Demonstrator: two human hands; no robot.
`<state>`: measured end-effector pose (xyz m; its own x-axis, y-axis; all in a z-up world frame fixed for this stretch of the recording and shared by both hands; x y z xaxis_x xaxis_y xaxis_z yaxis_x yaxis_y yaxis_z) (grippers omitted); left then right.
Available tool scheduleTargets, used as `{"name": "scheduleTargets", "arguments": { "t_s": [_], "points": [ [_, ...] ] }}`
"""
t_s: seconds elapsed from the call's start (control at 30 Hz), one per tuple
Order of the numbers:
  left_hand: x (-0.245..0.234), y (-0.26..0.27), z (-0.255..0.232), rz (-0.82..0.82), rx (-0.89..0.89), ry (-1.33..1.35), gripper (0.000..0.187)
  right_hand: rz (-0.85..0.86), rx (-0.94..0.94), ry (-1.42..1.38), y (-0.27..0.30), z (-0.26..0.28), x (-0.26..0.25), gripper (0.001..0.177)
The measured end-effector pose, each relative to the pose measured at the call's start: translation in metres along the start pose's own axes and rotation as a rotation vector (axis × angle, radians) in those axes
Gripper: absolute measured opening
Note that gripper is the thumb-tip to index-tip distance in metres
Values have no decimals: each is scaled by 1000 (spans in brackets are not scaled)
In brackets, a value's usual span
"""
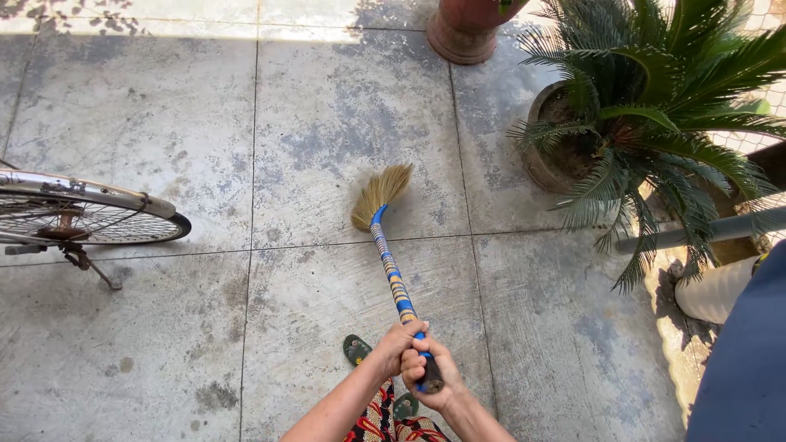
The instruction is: The recorder sweeps the floor of a garage using a broom and then moves a hat on a motorcycle.
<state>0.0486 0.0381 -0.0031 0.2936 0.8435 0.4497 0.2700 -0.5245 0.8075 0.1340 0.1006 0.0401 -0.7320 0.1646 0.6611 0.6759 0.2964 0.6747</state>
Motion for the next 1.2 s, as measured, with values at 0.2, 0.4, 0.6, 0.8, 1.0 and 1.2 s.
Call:
{"name": "scheduleTargets", "arguments": {
  "t_s": [0.2,0.4,0.6,0.8,1.0,1.2],
  "points": [
    [-33,3,79,6,-94,14,25,-171,100,50,28,-43,-48,12],
    [-67,58,36,-189,-5,195,33,-258,92,44,1,-74,22,11],
    [-113,-39,19,-80,-24,232,23,-67,168,107,-41,-50,40,11],
    [-10,-10,-1,-152,123,-105,30,108,135,24,-9,3,-1,10],
    [27,-12,30,47,11,-69,21,-46,-8,56,28,13,-45,12],
    [-19,-66,46,133,-268,77,19,-242,-158,113,-15,0,-24,12]
  ]
}}
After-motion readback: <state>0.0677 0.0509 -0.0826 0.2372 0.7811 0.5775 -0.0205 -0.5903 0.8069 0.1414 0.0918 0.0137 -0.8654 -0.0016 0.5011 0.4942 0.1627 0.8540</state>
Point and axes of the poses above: each hand's wrist, its own y-axis away from the middle knuckle, its own x-axis out of the palm, z = x × y, the point moved 3 cm from there along -y, towards the middle knuckle
